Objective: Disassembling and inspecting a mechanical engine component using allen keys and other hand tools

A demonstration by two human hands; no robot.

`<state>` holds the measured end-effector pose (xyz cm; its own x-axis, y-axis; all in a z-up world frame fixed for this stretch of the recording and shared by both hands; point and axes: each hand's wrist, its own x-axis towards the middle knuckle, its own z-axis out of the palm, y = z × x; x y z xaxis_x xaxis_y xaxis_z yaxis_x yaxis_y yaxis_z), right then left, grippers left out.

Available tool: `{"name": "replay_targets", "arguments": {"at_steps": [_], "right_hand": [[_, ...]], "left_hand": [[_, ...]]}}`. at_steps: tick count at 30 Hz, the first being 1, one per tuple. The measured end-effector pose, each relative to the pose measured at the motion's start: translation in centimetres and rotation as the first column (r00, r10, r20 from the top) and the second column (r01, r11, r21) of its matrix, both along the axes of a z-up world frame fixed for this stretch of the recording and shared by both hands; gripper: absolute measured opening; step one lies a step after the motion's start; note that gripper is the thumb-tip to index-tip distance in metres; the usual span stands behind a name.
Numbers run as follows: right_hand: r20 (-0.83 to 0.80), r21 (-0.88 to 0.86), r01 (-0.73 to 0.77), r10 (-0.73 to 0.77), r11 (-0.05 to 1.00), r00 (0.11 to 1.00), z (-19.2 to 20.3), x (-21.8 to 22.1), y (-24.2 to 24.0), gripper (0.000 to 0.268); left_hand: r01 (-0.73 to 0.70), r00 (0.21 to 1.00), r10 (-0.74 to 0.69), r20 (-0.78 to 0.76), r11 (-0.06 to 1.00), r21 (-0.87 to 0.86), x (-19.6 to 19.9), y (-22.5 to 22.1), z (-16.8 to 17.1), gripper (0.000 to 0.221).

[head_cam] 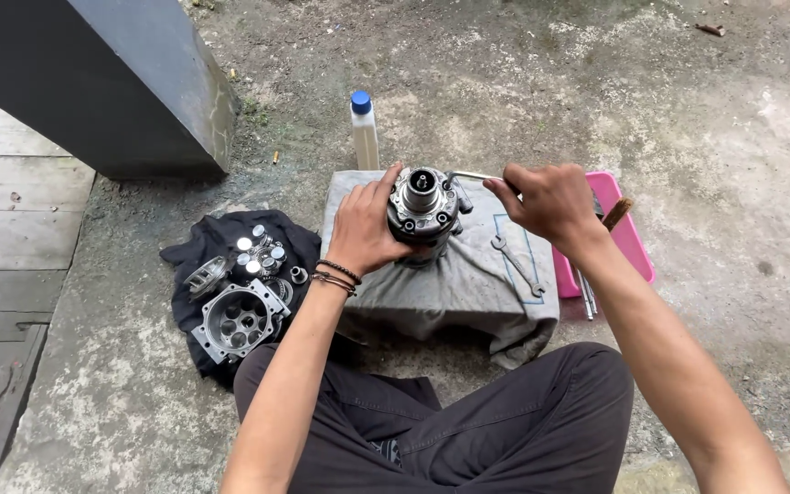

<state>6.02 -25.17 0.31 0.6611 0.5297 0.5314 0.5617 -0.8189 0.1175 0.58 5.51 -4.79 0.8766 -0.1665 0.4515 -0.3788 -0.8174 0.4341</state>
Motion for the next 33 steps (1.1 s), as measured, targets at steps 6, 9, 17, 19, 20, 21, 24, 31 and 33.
{"name": "replay_targets", "arguments": {"at_steps": [6, 9, 17, 19, 20, 21, 24, 31, 33], "right_hand": [[-0.221, 0.072, 0.117, -0.099, 0.99, 0.97, 1.5, -1.3, 0.8, 0.047], [0.02, 0.016, 0.067, -0.067, 0.998, 0.998, 0.3, -0.4, 0.3, 0.045], [-0.231, 0.104, 0.052, -0.027, 0.993, 0.973, 5.5, -1.9, 1.5, 0.045], [-0.45, 0.184, 0.144, -0.047, 0.972, 0.892, 7.0, -2.1, 0.8, 0.048], [-0.356, 0.181, 0.163, -0.09, 0.97, 0.93, 6.5, -1.0, -0.3, 0.048], [-0.257, 0.18, 0.186, -0.136, 0.966, 0.957, 6.2, 0.2, -1.5, 0.049], [-0.445, 0.093, 0.223, -0.16, 0.97, 0.881, 8.5, -4.3, -0.5, 0.036], [-0.715, 0.004, 0.335, -0.232, 0.942, 0.659, 8.3, -11.7, 4.3, 0.031], [-0.677, 0.027, 0.333, -0.228, 0.942, 0.7, 6.6, -11.4, 4.6, 0.03]], "left_hand": [[0.013, 0.998, -0.016, -0.066, 0.999, -0.04, -0.3, -0.1, 0.7, 0.122], [0.018, 0.996, -0.023, -0.082, 0.998, -0.061, -0.8, -0.1, 1.1, 0.122], [-0.047, 0.991, 0.041, -0.126, 0.998, -0.042, -1.3, -0.4, 2.3, 0.121], [-0.039, 0.982, 0.028, -0.185, 0.998, -0.058, -1.4, -0.5, 2.4, 0.121], [-0.042, 0.982, 0.03, -0.187, 0.997, -0.058, -1.1, -0.4, 2.0, 0.124], [-0.039, 0.982, 0.028, -0.189, 0.998, -0.056, -0.7, -0.4, 1.7, 0.127], [-0.025, 0.973, 0.018, -0.231, 0.999, -0.025, -1.0, -0.5, 2.1, 0.131], [0.002, 0.941, -0.002, -0.337, 1.0, 0.001, -0.7, -0.7, 5.2, 0.126], [0.075, 0.948, -0.092, -0.306, 0.995, -0.068, 0.1, -0.5, 5.8, 0.132]]}}
